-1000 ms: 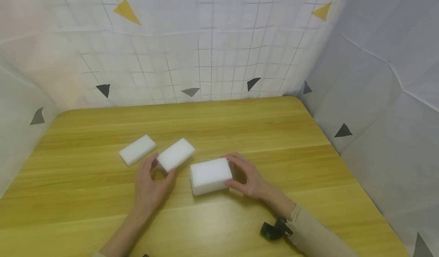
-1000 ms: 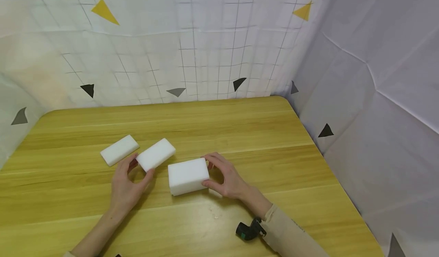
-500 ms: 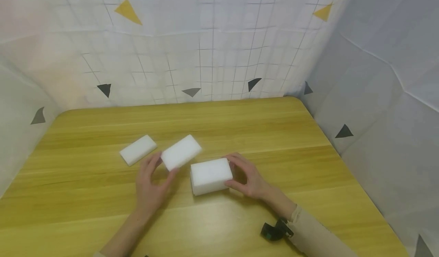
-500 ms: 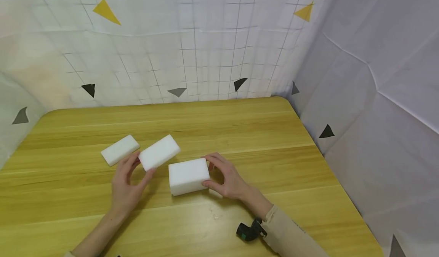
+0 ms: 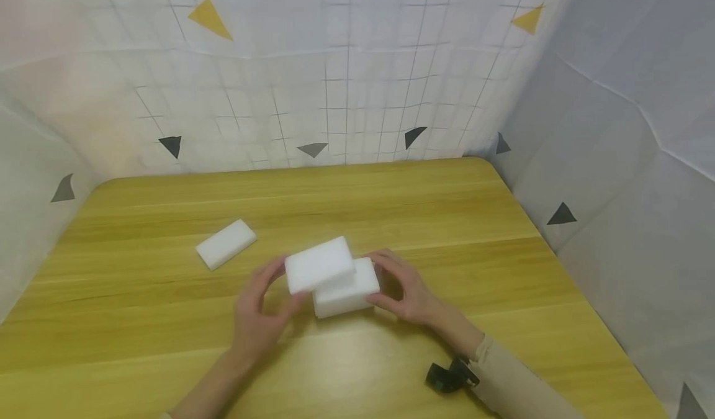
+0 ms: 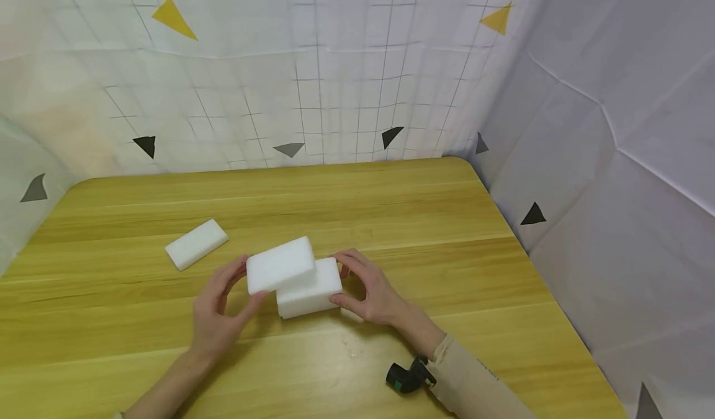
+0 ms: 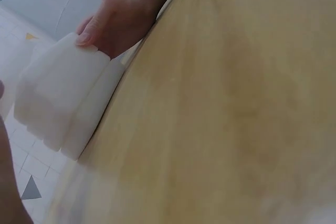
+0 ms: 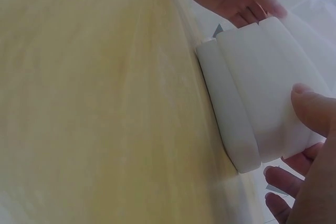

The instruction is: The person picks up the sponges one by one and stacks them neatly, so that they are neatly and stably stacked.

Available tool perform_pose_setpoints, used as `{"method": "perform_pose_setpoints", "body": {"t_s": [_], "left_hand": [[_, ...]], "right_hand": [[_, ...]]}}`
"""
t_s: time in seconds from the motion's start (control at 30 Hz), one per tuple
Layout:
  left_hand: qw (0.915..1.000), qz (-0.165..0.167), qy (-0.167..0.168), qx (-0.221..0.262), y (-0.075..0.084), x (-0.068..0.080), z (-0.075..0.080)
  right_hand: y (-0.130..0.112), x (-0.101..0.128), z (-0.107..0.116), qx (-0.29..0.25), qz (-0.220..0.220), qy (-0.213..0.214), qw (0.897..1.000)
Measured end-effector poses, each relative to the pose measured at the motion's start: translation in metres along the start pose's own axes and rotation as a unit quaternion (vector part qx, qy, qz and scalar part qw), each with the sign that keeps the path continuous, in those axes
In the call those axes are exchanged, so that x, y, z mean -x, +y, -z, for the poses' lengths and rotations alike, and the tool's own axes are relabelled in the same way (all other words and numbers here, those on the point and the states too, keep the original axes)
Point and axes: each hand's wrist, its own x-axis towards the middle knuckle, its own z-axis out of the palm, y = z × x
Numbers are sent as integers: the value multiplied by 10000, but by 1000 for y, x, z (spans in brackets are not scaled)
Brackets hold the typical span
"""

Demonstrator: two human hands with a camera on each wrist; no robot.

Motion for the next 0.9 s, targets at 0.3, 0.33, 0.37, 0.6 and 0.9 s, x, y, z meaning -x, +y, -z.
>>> {"method": "perform_pose_setpoints", "body": {"t_s": [0.3, 0.33, 0.37, 0.6, 0.9], "left_hand": [[9994, 37, -188, -273, -6, 13, -7], [9993, 38, -213, -290, -7, 14, -8], [9992, 47, -259, -293, -7, 15, -8], [9984, 134, -422, -365, -6, 17, -8], [9988, -2, -377, -322, -5, 15, -9]], "right_hand": [[0, -1, 0, -52, 88, -33, 9999], [0, -1, 0, -58, 96, -39, 9999], [0, -1, 0, -67, 98, -40, 9999], [1, 0, 0, -10, 137, -30, 9999], [2, -1, -1, 40, 253, -39, 9997]]}}
